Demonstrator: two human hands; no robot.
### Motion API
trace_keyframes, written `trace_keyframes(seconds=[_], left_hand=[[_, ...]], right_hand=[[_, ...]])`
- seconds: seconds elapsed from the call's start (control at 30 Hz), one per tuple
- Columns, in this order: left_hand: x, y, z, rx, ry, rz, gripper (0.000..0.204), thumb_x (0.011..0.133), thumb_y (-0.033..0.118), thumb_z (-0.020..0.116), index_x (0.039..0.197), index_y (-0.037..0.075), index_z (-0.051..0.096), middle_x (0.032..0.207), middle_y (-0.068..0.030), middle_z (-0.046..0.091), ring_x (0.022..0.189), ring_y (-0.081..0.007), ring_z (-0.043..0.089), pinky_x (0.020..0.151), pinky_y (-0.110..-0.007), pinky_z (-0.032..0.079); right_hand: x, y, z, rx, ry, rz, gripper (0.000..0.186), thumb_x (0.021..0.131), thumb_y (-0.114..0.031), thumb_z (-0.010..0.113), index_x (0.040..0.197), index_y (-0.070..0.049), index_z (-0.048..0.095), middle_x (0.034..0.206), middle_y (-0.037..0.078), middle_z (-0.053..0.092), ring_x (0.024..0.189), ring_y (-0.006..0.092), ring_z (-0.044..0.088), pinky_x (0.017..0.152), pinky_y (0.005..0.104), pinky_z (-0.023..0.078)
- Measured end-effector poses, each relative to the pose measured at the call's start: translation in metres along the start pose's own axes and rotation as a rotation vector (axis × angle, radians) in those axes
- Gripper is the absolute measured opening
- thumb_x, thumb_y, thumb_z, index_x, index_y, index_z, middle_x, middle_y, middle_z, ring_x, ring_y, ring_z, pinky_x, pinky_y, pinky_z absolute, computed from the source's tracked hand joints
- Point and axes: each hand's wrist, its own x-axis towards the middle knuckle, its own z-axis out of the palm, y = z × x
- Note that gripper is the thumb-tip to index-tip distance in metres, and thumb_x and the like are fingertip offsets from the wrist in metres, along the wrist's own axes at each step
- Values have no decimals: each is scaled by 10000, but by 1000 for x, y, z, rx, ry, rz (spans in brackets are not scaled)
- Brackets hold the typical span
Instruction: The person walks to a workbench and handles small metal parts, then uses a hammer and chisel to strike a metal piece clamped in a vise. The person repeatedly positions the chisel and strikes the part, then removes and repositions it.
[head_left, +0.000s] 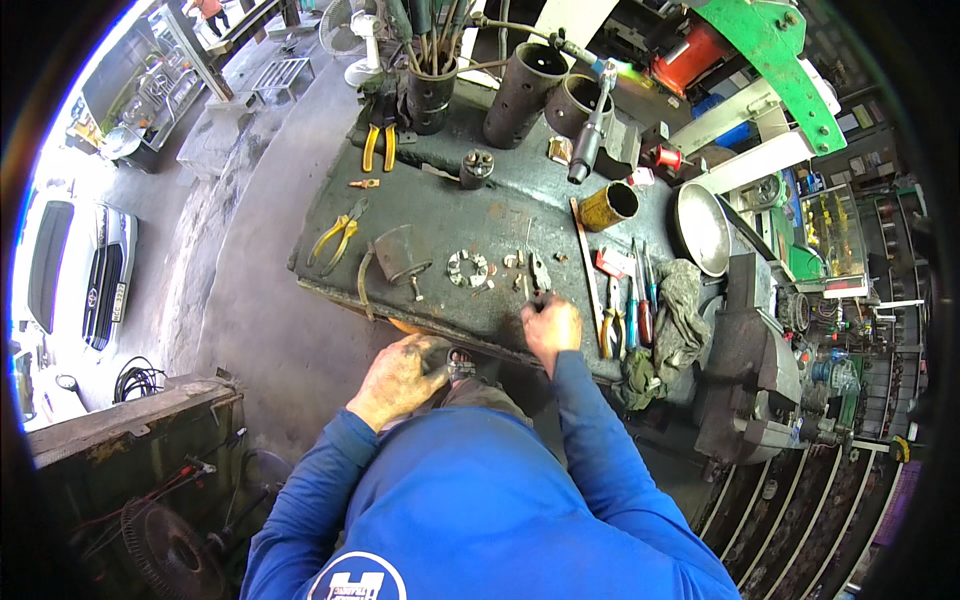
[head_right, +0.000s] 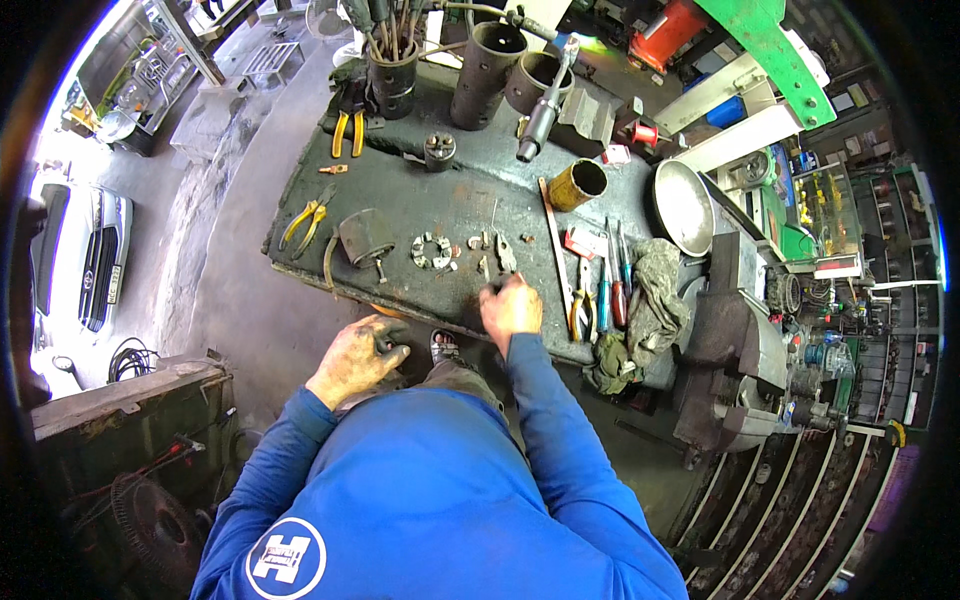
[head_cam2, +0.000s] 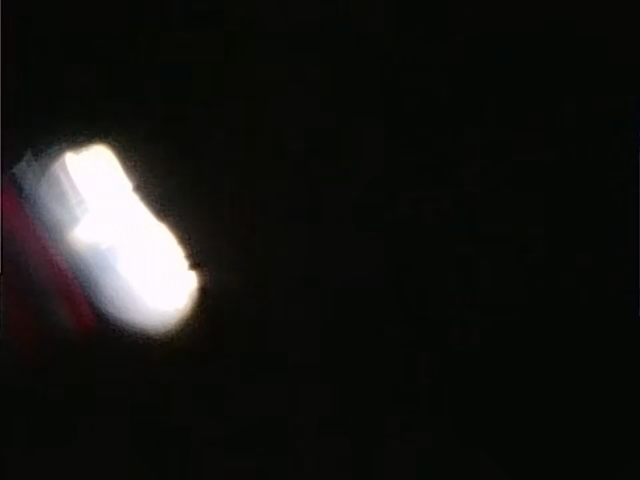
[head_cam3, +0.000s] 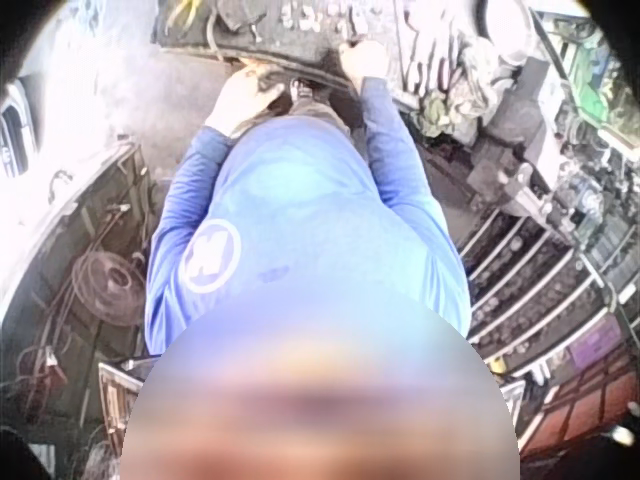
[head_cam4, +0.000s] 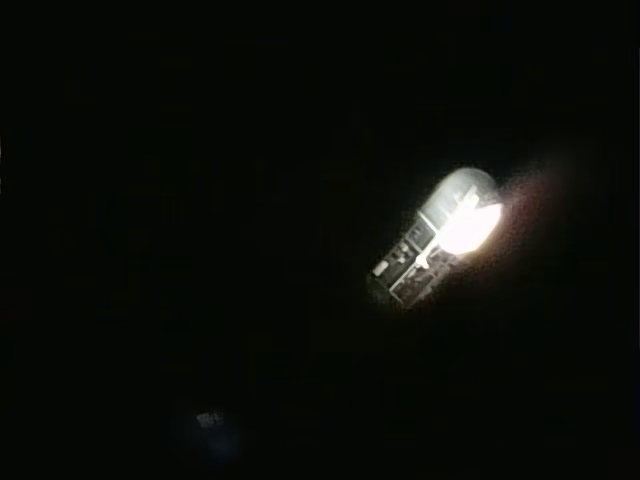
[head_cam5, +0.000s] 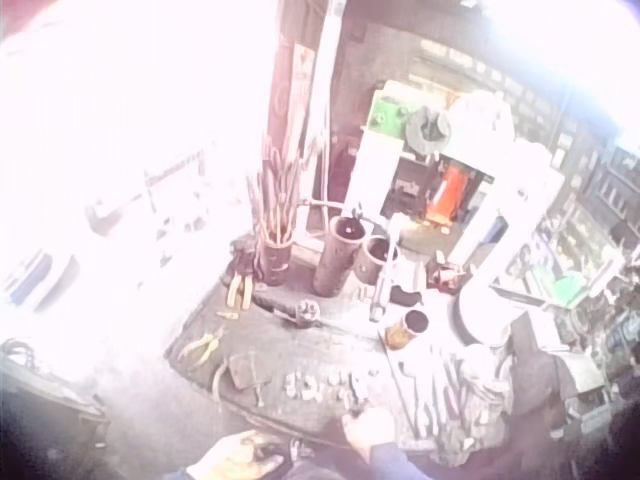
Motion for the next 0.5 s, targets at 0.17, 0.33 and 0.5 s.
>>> trace_keyframes(seconds=[0.17, 0.33, 0.5], left_hand=[[25, 18, 19, -45, 62, 186, 558, 885, 359, 797, 1258, -38, 676, 1139, -264, 729, 1091, -412, 703, 936, -447, 559], [46, 15, 30, 256, 111, 278, 335, 874, 241, 723, 1090, -14, 704, 887, -257, 705, 836, -448, 697, 743, -492, 559], [37, -5, 24, -82, 268, 131, 261, 915, 182, 634, 1085, 2, 717, 1065, -255, 715, 973, -447, 692, 851, -485, 559]], right_hand=[[-32, -35, -21, 525, -169, -21, 366, 872, -308, 766, 885, 58, 753, 796, 244, 742, 714, 336, 740, 691, 430, 577], [-28, -63, -18, 600, -258, -53, 352, 898, -281, 780, 913, 69, 748, 815, 234, 752, 735, 315, 750, 696, 413, 578], [-24, -65, -39, 549, -469, -283, 364, 941, -330, 760, 998, 29, 757, 921, 217, 763, 856, 320, 747, 790, 404, 569]])
